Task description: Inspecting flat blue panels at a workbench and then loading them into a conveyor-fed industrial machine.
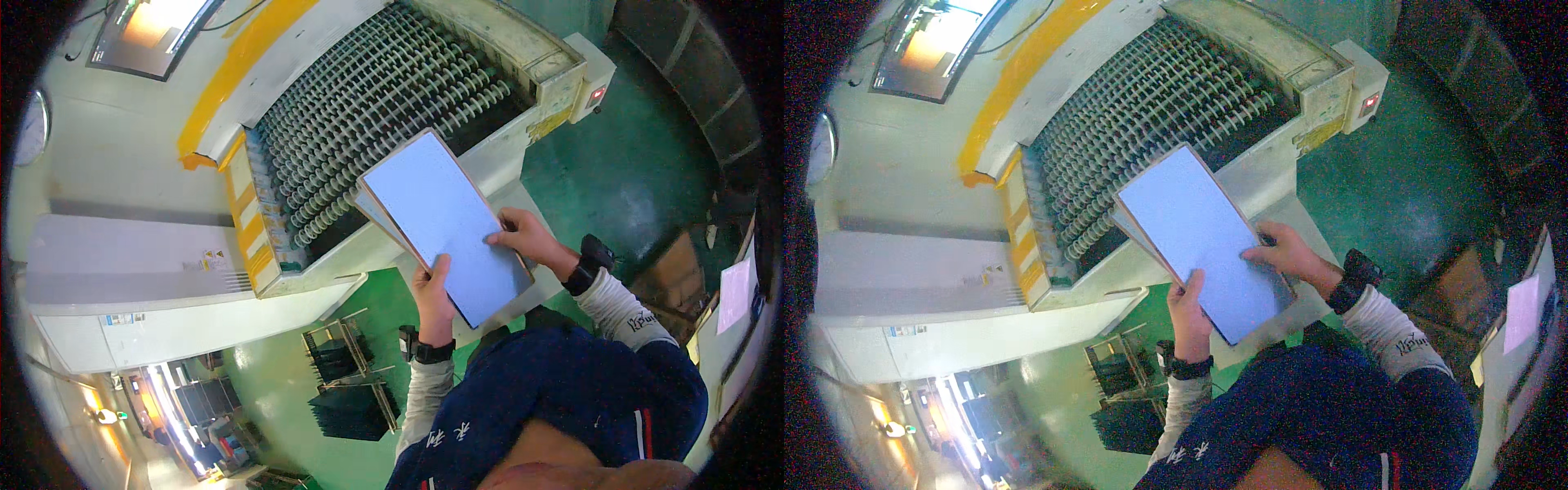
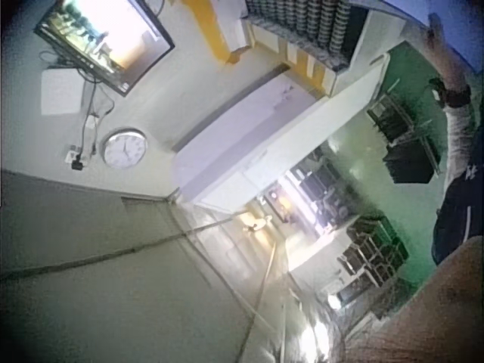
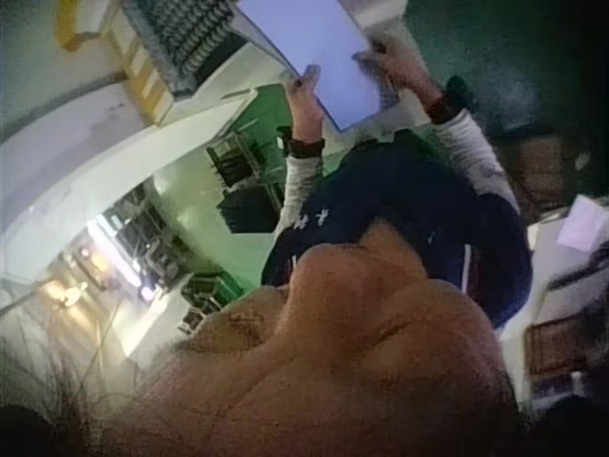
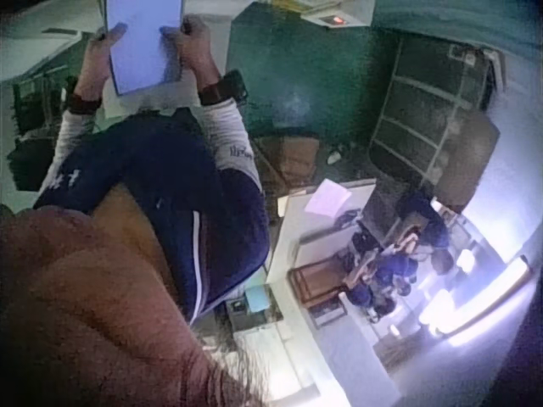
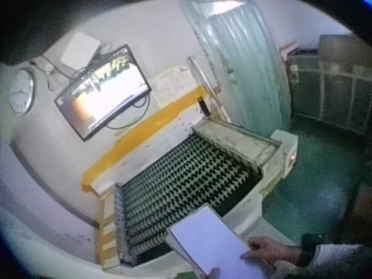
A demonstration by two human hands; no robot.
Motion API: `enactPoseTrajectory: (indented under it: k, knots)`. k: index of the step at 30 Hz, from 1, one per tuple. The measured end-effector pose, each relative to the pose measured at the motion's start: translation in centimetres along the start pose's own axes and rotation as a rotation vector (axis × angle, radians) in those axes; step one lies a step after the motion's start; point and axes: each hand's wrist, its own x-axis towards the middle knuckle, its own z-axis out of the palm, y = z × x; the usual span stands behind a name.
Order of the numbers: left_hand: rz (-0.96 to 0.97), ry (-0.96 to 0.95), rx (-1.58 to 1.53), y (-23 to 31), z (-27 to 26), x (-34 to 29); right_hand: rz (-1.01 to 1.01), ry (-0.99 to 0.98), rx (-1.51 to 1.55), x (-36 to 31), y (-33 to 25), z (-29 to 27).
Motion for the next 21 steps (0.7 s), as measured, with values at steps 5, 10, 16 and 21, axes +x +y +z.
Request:
enactPoseTrajectory:
  k: [5, 10, 16, 21]
  knots:
    - [0.026, 0.041, 0.061, 0.5, 1.1, -1.6, 0.049, -0.044, 0.19, 0.6, 3.7, -1.2]
    - [0.05, 0.03, 0.058, 0.5, 2.1, -2.9, 0.102, -0.065, 0.287, 0.0, 2.5, -1.8]
    - [0.077, 0.048, 0.062, -0.1, 0.2, -2.0, 0.024, -0.089, 0.253, -0.4, 2.6, -2.6]
    - [0.118, 0.059, 0.117, 0.4, -0.5, -1.1, -0.041, 0.051, 0.079, -1.0, 0.6, -1.4]
